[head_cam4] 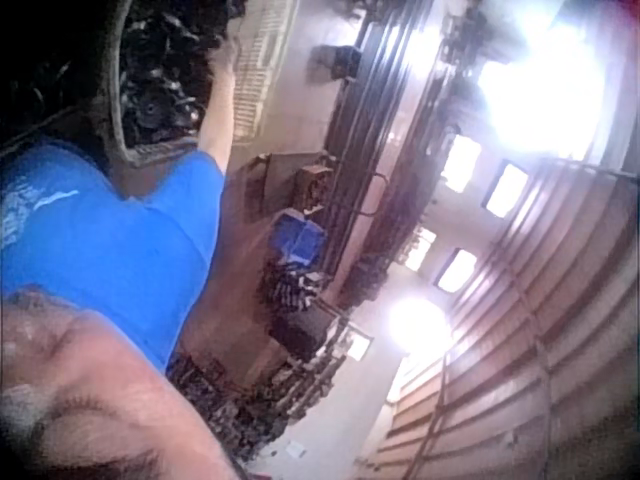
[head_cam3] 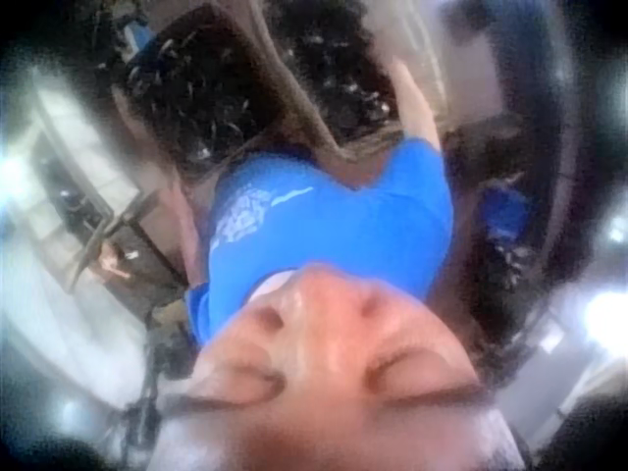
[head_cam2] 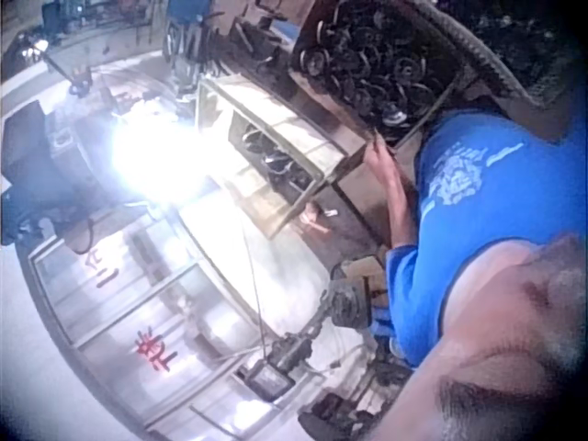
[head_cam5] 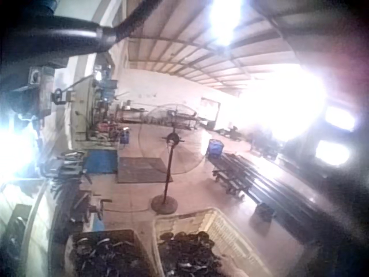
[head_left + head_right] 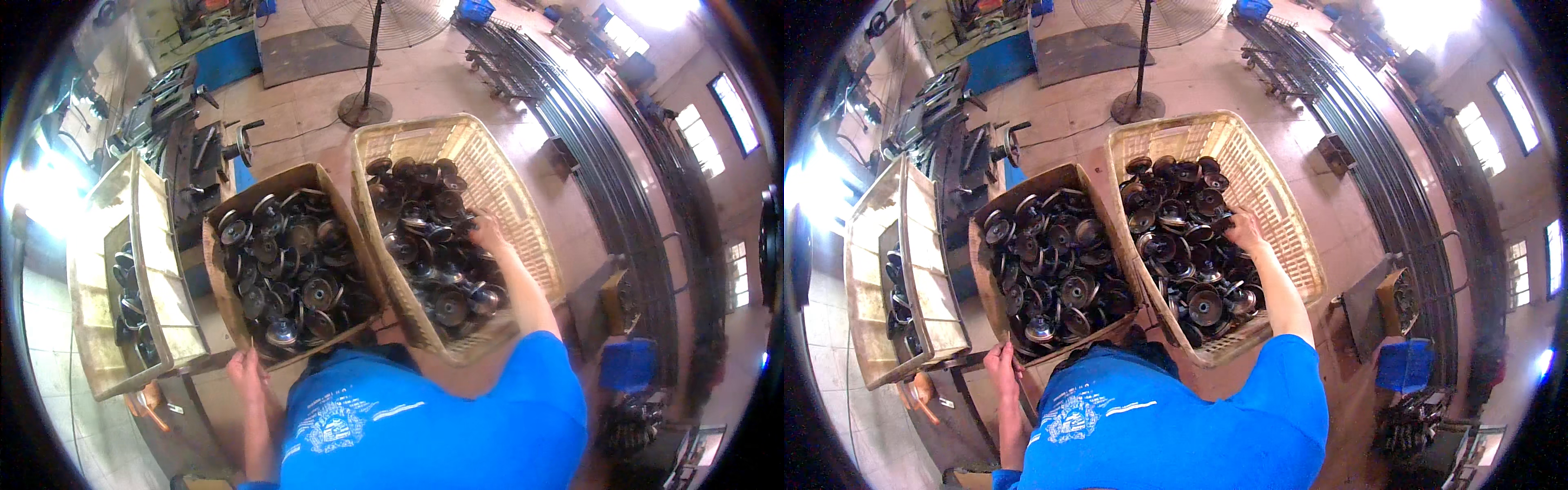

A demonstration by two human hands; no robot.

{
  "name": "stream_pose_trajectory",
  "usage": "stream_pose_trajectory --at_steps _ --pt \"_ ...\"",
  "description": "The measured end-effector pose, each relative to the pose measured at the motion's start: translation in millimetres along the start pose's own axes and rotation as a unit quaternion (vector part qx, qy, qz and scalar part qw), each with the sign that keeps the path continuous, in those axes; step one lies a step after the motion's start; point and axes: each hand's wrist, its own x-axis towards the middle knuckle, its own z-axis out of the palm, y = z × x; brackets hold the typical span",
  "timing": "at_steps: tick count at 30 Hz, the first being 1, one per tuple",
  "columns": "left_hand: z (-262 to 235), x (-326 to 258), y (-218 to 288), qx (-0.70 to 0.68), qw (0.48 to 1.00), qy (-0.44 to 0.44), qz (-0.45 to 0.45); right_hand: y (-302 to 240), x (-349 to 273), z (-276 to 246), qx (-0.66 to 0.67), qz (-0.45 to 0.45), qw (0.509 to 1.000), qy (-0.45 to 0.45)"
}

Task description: The person stands at a workstation in a factory and sorts small, dark, circular metal parts. They pick up individual parts from a cardboard box, briefly inspect them, and place them into a beige plastic basket. The process is repetitive, involving picking, inspecting, and placing items one by one.

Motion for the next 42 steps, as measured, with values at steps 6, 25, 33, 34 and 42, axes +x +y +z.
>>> stream_pose_trajectory --at_steps 6,25,33,34,42 --pt "28.5 8.6 23.2 0.024 0.998 -0.054 0.021 -11.6 -8.4 -17.4 0.433 0.134 0.885 0.110" --pt "24.4 -28.8 127.6 -0.044 0.985 -0.100 0.136 -371.1 -3.9 -31.5 0.506 -0.073 0.807 -0.295" --pt "22.1 -27.7 112.3 0.087 0.970 -0.063 0.220 -405.7 -22.0 -33.4 0.461 -0.201 0.799 -0.329" --pt "23.4 -27.2 112.1 0.086 0.969 -0.061 0.222 -405.3 -23.8 -29.5 0.462 -0.202 0.800 -0.326" --pt "35.9 -16.6 100.3 0.102 0.966 -0.058 0.232 -399.7 -30.1 -14.3 0.463 -0.208 0.807 -0.303"
